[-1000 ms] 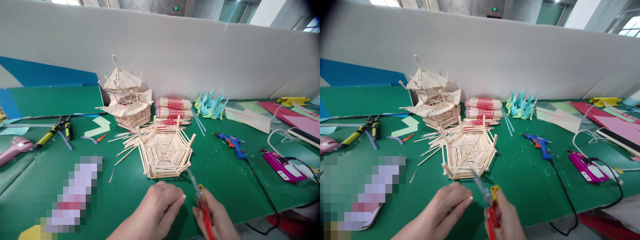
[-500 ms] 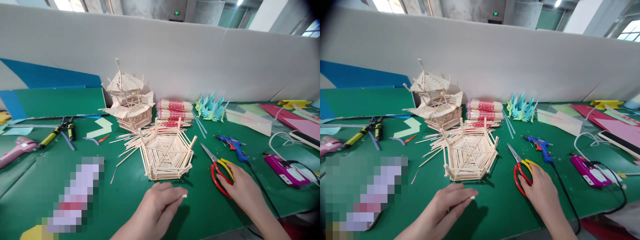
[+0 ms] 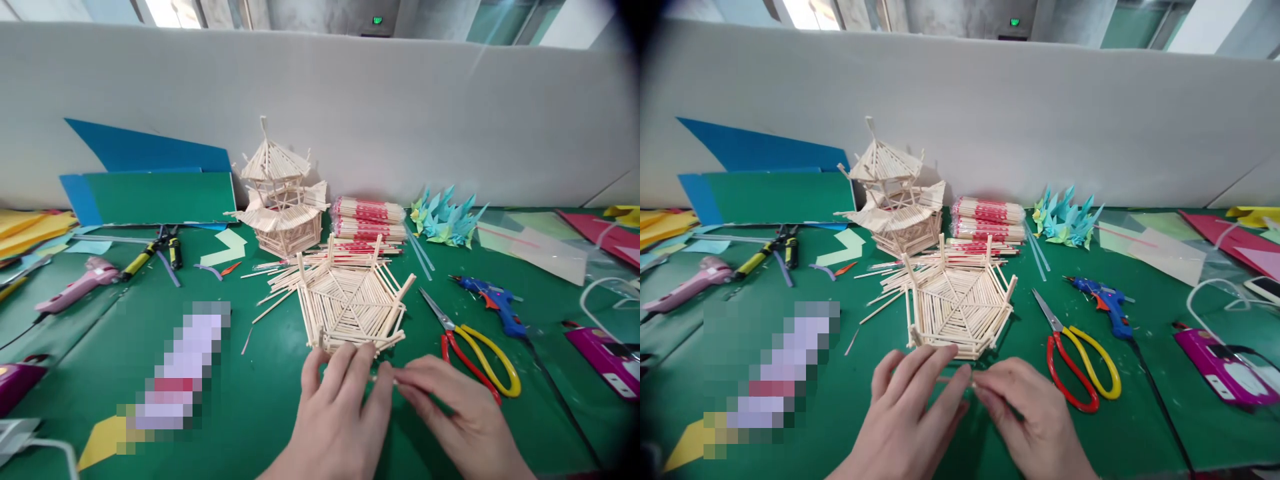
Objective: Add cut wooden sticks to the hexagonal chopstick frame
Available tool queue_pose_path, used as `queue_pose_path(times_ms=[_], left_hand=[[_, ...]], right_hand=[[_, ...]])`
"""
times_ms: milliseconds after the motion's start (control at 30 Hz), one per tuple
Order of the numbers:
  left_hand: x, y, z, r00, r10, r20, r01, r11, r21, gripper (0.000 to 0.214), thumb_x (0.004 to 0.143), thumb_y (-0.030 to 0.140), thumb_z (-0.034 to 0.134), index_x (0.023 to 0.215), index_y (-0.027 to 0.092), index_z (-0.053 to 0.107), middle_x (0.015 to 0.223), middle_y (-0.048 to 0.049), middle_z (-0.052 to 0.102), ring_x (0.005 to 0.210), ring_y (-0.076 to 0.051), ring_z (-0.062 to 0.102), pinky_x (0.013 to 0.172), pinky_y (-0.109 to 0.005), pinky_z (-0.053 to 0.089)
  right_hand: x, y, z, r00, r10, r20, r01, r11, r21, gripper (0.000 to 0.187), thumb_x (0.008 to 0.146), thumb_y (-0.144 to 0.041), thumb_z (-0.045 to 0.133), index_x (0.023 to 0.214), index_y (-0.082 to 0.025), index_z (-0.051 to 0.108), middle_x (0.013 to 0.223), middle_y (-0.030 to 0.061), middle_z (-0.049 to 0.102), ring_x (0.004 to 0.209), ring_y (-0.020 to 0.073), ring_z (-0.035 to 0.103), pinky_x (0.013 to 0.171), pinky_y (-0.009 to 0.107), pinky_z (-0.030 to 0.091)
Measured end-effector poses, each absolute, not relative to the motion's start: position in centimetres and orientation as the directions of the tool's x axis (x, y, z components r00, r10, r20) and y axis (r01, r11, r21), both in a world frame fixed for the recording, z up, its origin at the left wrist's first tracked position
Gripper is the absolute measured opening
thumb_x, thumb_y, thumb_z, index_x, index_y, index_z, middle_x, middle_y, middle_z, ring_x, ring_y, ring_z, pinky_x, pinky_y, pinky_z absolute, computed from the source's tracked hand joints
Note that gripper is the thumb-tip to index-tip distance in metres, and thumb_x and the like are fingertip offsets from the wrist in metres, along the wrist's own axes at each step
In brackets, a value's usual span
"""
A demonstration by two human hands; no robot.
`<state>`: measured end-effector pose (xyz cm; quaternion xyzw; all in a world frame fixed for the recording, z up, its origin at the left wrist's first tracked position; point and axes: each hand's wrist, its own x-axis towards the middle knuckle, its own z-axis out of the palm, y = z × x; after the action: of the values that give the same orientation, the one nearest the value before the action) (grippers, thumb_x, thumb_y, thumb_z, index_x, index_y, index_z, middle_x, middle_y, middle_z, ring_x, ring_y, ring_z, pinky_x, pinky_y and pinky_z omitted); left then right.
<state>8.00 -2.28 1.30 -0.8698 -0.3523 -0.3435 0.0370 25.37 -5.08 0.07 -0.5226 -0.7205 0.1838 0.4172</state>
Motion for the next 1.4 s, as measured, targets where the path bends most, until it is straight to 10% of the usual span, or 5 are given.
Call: queue_pose_path(times_ms=[133,267,500,733,1400], left_hand=[[7.4,-3.4,0.0,0.414,0.637,0.65,0.435,-0.766,0.474,0.01,0.079,0.017,0.058,0.088,0.019,0.062,0.067,-0.0038,0.064,0.059,-0.016,0.054,0.058,-0.029,0.041],[8.4,-2.8,-1.1,0.274,0.961,0.048,0.057,-0.066,0.996,0.02,0.081,0.028,0.056,0.093,0.015,0.065,0.062,-0.003,0.061,0.05,-0.011,0.051,0.045,-0.021,0.04],[9.9,-1.4,-0.3,0.153,0.93,-0.334,-0.47,0.366,0.803,0.021,0.069,0.032,0.071,0.075,0.012,0.071,0.053,-0.0001,0.059,0.045,-0.005,0.043,0.049,-0.019,0.034],[10.1,-0.5,-0.3,0.095,0.93,-0.355,-0.422,0.36,0.832,0.029,0.071,0.033,0.069,0.051,0.012,0.063,0.05,0.0007,0.056,0.046,-0.006,0.039,0.049,-0.019,0.033],[10.7,0.4,-1.1,0.039,0.945,-0.325,-0.323,0.32,0.891,0.045,0.072,0.037,0.067,0.038,0.016,0.046,0.039,0.0052,0.041,0.048,-0.009,0.038,0.058,-0.022,0.032]], right_hand=[[26.0,-4.2,0.5,0.075,0.891,0.448,0.628,0.307,-0.715,0.014,0.08,-0.017,0.057,0.088,-0.026,0.064,0.082,0.0014,0.066,0.072,0.0141,0.063,0.063,0.02,0.051],[25.1,-3.5,0.4,0.017,0.906,0.424,0.577,0.337,-0.744,0.012,0.082,-0.017,0.054,0.087,-0.024,0.063,0.081,0.0035,0.066,0.073,0.0161,0.063,0.063,0.023,0.052],[24.6,-3.3,0.1,-0.073,0.923,0.378,0.539,0.355,-0.764,0.015,0.082,-0.012,0.053,0.09,-0.023,0.061,0.084,0.0019,0.063,0.079,0.0136,0.06,0.07,0.023,0.049],[25.6,-3.3,-1.0,0.203,0.892,0.404,0.642,0.191,-0.742,0.035,0.077,-0.024,0.06,0.11,-0.023,0.048,0.082,0.0014,0.047,0.07,0.0141,0.048,0.063,0.026,0.047],[25.6,-1.5,-2.4,0.078,0.969,0.236,0.463,0.175,-0.869,0.014,0.083,-0.027,0.056,0.094,-0.023,0.062,0.086,0.002,0.056,0.072,0.0137,0.055,0.064,0.025,0.045]])
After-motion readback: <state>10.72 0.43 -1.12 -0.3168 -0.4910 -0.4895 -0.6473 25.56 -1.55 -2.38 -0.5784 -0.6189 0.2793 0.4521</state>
